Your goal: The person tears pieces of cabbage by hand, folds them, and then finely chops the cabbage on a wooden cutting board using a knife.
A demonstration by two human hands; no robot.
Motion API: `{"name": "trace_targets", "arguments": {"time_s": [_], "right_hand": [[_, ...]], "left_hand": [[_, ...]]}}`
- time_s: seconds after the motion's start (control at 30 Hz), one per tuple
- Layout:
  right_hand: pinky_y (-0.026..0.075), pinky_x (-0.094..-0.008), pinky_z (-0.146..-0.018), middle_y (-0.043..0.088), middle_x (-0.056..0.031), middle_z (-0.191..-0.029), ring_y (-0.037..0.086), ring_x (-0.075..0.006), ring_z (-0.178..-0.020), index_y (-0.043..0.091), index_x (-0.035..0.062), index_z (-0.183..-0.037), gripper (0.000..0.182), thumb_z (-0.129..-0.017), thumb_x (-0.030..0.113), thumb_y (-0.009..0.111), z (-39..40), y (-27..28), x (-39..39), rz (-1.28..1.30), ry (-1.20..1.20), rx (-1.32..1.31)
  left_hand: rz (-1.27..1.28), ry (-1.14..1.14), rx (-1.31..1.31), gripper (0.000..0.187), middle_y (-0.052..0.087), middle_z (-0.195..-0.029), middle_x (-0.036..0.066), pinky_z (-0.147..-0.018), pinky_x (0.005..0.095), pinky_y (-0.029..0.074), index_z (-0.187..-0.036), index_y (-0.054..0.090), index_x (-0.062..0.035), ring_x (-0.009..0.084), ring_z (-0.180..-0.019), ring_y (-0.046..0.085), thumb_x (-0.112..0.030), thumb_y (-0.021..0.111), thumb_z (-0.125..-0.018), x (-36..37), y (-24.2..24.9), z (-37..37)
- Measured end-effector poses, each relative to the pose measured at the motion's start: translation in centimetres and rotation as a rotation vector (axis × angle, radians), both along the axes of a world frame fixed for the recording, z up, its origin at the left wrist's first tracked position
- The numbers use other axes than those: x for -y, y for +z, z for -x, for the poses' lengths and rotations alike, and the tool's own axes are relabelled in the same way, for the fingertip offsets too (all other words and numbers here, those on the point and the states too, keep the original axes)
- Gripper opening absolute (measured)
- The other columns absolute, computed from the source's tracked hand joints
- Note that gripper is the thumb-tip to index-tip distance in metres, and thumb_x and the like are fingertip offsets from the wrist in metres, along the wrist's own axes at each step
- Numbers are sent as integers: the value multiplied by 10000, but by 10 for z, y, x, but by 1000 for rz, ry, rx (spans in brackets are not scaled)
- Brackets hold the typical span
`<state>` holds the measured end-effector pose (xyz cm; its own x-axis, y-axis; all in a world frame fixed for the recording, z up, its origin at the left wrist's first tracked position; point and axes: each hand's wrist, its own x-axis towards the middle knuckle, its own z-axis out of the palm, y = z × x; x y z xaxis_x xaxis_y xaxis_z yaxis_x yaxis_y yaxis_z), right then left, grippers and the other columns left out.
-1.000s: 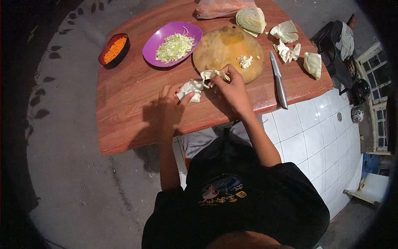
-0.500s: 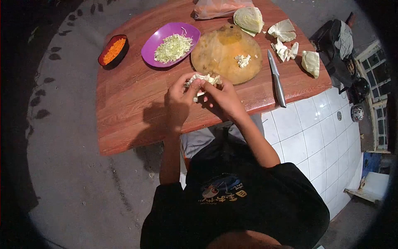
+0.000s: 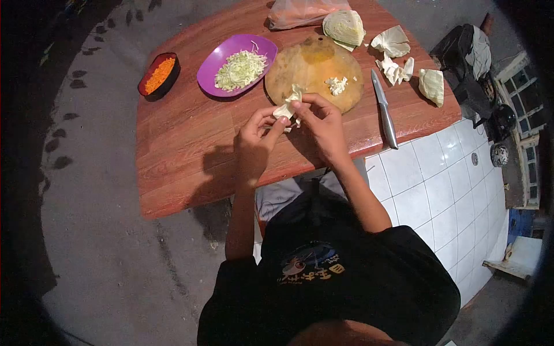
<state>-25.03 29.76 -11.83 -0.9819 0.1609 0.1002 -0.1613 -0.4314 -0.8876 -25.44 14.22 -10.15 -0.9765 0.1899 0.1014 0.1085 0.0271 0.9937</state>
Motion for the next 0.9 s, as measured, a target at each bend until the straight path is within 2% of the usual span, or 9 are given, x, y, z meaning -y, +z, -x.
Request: {"name": "trace_targets", "arguments": {"time_s": [0.1,0.27,0.4,0.47,0.5,0.57,0.6,0.67,0.9], "right_hand": [[485,-224,-627,686,-1,-831,603,-55,-711,681,-11,-1098,222,-994,179,728,-1,14,-7,-12,2,41],[479,-229,-608,674,-2,-813,586,-52,-684,662,-9,-1082,206,-1001,173,713,12,13,-17,-164,-9,42],[469,-227,-617,667,0,-809,582,-52,-691,640,-6,-1077,216,-990,173,724,17,1,-11,-128,-16,3],[470,-226,-628,666,0,-807,586,-53,-700,637,-1,-1078,216,-987,173,728,11,2,-18,-148,-88,12],[470,-226,-640,664,1,-804,590,-55,-709,633,4,-1080,217,-984,172,731,10,2,-24,-170,-163,6],[467,-227,-648,663,4,-803,594,-57,-722,630,17,-1081,212,-982,172,734,7,-3,-36,-171,-215,9],[460,-227,-640,664,9,-805,590,-53,-724,633,23,-1072,202,-982,174,734,5,0,-41,-135,-231,-8],[454,-226,-630,671,16,-815,587,-45,-731,645,31,-1052,176,-987,172,728,-1,8,-48,-108,-237,-2],[464,-212,-635,659,31,-800,582,-34,-726,652,32,-1050,148,-993,152,718,-11,4,-40,-199,-147,19]], "left_hand": [[-38,-38,27,228,742,-1029,109,-821,264,556,-1209,662,35,133,-948,700,-91,646,-1020,2,1,1],[109,67,-32,248,748,-936,90,-803,286,559,-1233,661,10,130,-925,713,-126,634,-1027,13,-10,8],[185,121,79,258,727,-1010,88,-884,304,526,-1263,646,-23,138,-969,664,-131,641,-1029,11,0,-1],[481,-21,-32,223,714,-1028,78,-855,319,527,-1191,693,-54,171,-943,678,-140,693,-986,6,13,-17],[481,-22,-25,223,714,-1028,78,-855,319,527,-1191,693,-54,171,-943,678,-140,693,-986,1,4,-20],[584,-179,-427,199,685,-1058,92,-851,355,527,-1113,712,-56,245,-943,670,-134,733,-931,-11,-18,-28],[584,-177,-419,199,685,-1058,92,-851,355,527,-1113,712,-56,245,-943,670,-134,733,-931,-16,-24,-31],[765,-147,-688,193,656,-1059,114,-866,395,519,-1078,711,-45,323,-970,636,-122,743,-904,-23,-32,-34],[628,-10,-697,152,664,-1019,96,-893,426,514,-1032,732,-68,302,-980,637,-144,720,-902,-1,-29,-15]]}}
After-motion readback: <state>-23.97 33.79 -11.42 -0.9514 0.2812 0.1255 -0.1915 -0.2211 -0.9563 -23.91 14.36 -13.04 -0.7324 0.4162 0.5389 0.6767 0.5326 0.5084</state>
